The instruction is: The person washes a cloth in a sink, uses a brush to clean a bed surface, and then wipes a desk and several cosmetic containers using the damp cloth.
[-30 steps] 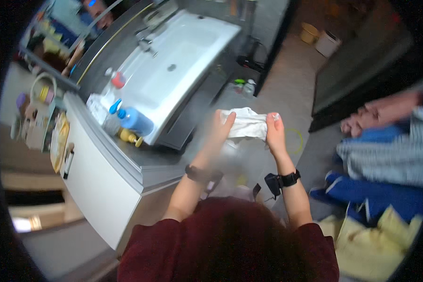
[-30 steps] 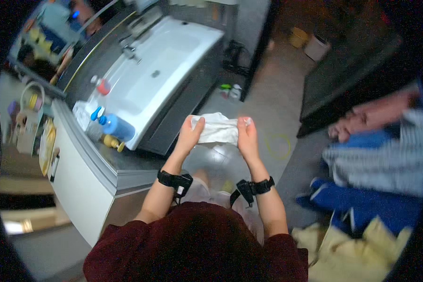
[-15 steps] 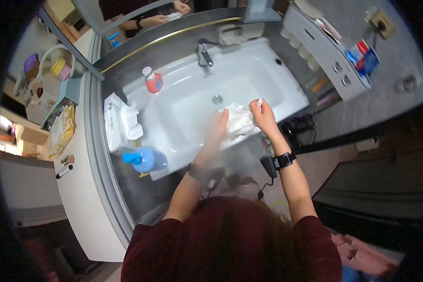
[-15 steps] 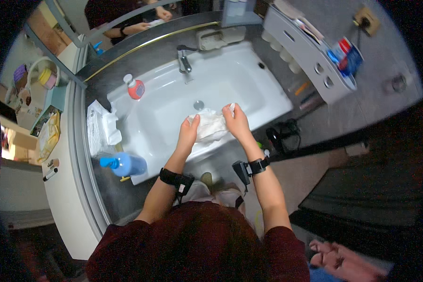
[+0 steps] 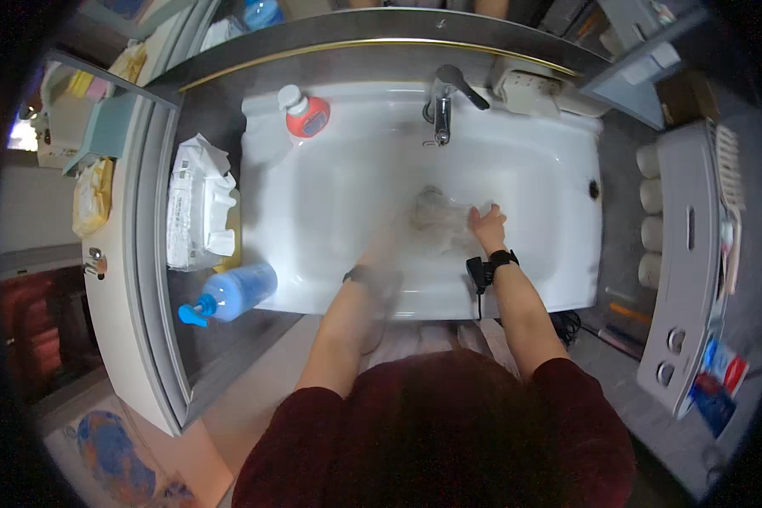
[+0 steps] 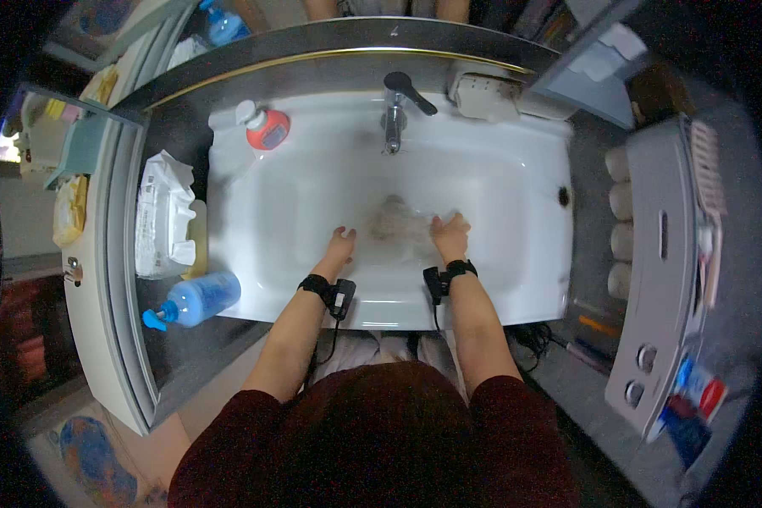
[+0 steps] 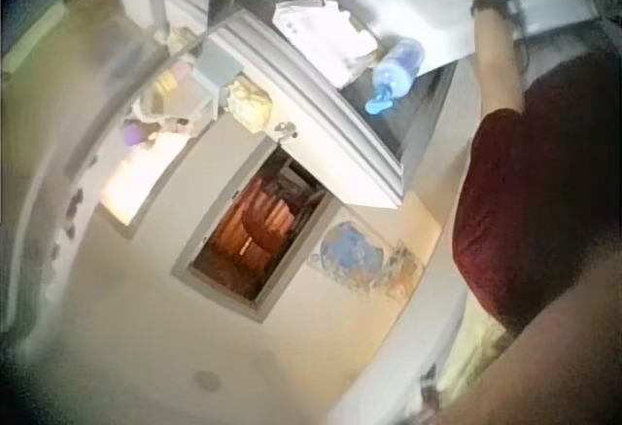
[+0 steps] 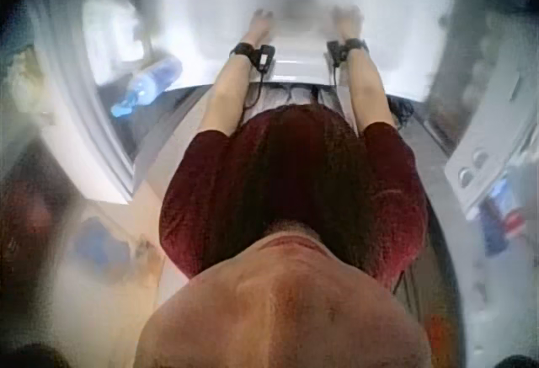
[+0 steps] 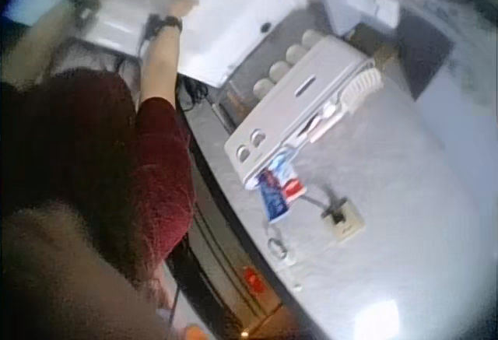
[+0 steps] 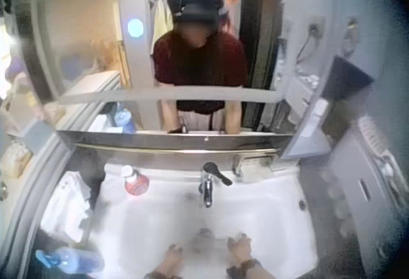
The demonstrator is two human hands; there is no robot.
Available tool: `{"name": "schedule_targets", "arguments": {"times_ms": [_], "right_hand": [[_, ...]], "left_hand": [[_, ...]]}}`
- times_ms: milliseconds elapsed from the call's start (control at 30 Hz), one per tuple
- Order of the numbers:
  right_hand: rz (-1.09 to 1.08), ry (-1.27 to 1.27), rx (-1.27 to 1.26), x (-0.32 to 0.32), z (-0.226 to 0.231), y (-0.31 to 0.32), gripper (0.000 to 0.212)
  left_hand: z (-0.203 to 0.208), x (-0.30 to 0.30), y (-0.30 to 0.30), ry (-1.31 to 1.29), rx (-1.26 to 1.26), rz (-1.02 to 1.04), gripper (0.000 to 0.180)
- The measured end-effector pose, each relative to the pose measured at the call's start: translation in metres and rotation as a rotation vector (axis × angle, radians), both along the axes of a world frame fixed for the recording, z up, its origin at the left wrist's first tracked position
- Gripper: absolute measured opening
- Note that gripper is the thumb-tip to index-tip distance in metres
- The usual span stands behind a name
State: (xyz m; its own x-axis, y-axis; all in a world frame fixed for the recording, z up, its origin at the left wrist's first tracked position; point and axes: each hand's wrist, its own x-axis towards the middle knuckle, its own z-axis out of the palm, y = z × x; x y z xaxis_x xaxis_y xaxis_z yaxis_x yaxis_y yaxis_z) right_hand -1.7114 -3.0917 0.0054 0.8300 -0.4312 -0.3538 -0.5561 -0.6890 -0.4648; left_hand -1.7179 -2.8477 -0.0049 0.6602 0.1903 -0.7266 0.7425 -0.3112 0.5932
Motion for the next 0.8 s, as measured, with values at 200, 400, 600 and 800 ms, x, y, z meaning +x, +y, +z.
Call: {"name": "schedule_targets", "arguments": {"times_ms": [200, 400, 600, 800], "right_hand": [[0.289, 0.076, 0.380, 0.010, -0.048, 0.048, 0.042], [0.420, -0.039, 0.607, -0.001, 0.042, 0.103, 0.034], [0.620, -0.346, 0.223, 0.022, 0.010, 0.084, 0.031], [0.617, -0.241, 0.275, -0.002, 0.045, 0.113, 0.029]], "left_hand": [[-0.050, -0.006, -0.049, 0.178, -0.747, 0.105, 0.044], [-0.105, -0.002, -0.036, -0.168, -1.196, 0.703, 0.038], [-0.088, 0.005, -0.052, -0.423, -0.503, 0.131, 0.035], [-0.042, -0.003, -0.031, -0.419, -0.476, 0.115, 0.043]]}}
